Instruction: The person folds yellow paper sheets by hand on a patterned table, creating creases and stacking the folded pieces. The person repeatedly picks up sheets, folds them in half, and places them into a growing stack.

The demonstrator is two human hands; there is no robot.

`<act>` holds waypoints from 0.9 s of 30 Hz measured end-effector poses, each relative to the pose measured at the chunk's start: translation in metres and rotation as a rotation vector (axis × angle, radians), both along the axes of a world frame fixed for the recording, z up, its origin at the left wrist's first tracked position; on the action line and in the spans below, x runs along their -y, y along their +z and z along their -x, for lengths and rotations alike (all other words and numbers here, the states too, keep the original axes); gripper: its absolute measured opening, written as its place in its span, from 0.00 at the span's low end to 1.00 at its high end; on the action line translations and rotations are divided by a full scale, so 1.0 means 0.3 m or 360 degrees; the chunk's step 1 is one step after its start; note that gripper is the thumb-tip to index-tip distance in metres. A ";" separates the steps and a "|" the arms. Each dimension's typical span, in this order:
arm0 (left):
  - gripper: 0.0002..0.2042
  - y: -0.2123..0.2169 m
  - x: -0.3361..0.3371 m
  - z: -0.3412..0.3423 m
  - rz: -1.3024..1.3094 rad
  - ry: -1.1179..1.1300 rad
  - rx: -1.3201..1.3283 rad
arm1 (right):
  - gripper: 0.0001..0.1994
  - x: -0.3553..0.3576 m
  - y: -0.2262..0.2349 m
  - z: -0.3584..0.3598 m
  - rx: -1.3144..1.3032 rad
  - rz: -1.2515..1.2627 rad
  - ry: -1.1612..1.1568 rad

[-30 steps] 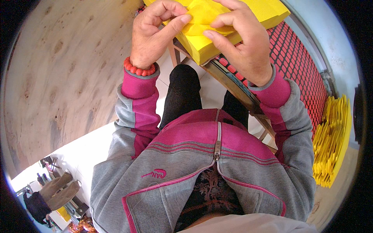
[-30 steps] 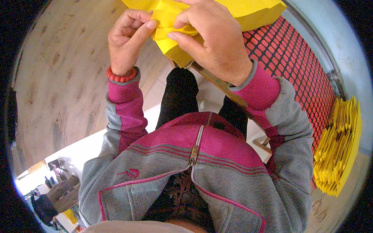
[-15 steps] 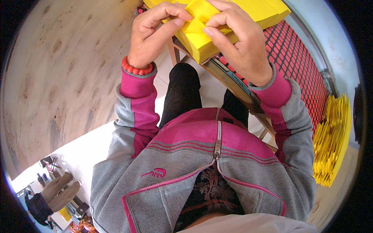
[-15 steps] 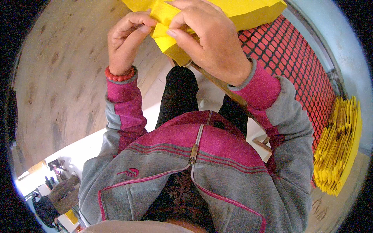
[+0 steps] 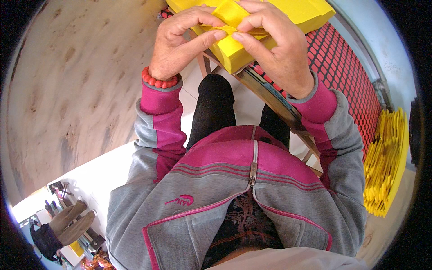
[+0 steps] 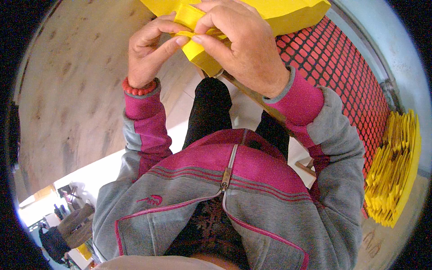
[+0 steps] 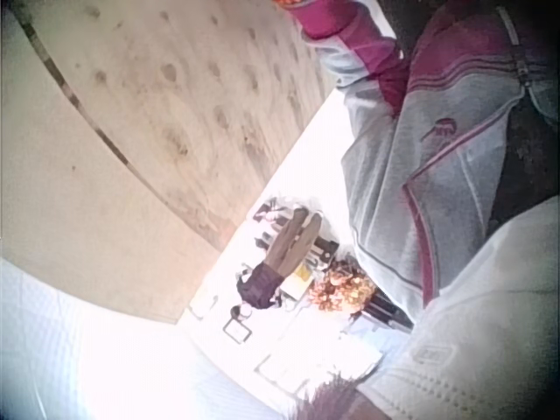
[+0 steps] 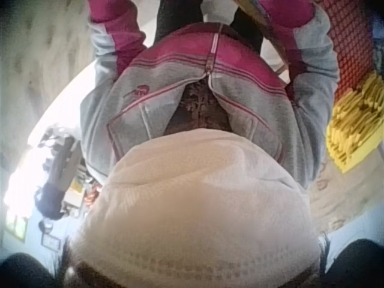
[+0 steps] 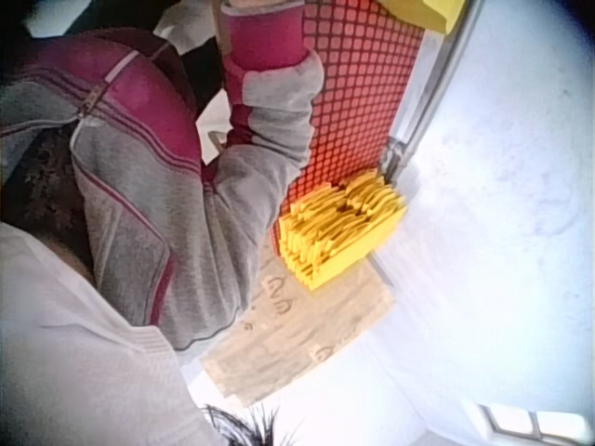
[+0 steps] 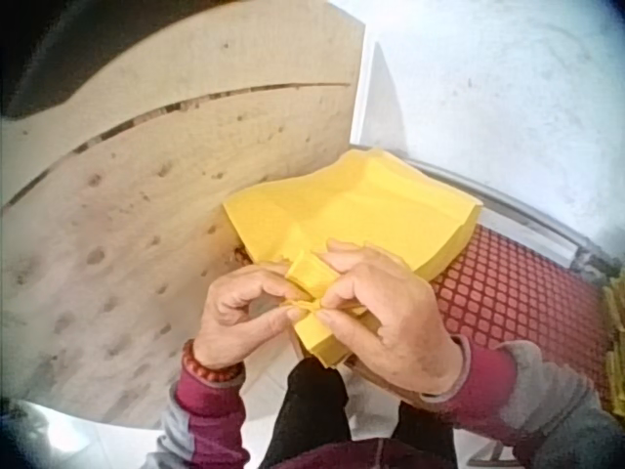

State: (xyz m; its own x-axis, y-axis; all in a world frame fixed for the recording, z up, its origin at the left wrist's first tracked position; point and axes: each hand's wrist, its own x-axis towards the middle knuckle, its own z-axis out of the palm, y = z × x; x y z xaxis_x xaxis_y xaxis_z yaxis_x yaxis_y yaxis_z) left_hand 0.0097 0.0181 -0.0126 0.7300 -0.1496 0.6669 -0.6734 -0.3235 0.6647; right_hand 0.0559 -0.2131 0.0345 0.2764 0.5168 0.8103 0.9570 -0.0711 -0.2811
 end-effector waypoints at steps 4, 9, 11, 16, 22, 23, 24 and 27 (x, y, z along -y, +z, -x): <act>0.06 0.003 0.013 -0.002 0.0042 -0.0026 0.0009 | 0.09 -0.006 0.000 -0.001 0.0053 -0.0093 0.0034; 0.06 -0.004 0.008 -0.004 0.0031 -0.0002 -0.0014 | 0.09 0.003 -0.010 0.000 0.0007 -0.0017 -0.0002; 0.06 -0.008 0.002 -0.005 0.0006 0.0006 -0.0034 | 0.09 -0.003 -0.016 0.004 -0.0073 -0.0041 0.0005; 0.06 -0.028 0.003 -0.012 0.0280 -0.0019 -0.0158 | 0.09 0.038 0.040 0.065 -0.0116 -0.0070 -0.0075; 0.04 -0.045 0.036 -0.016 0.0501 -0.0171 -0.0153 | 0.08 0.225 -0.029 0.302 -0.0229 0.0417 0.0219; 0.04 -0.045 0.048 -0.021 0.0508 -0.0158 -0.0098 | 0.07 0.228 -0.108 0.339 -0.0467 0.0440 0.0350; 0.04 -0.043 0.058 -0.025 0.0518 -0.0142 -0.0036 | 0.08 0.231 -0.196 0.376 -0.0667 0.0556 0.0413; 0.03 -0.029 0.078 -0.023 0.0555 -0.0112 0.0002 | 0.10 0.303 -0.446 0.313 -0.1330 0.0838 0.0403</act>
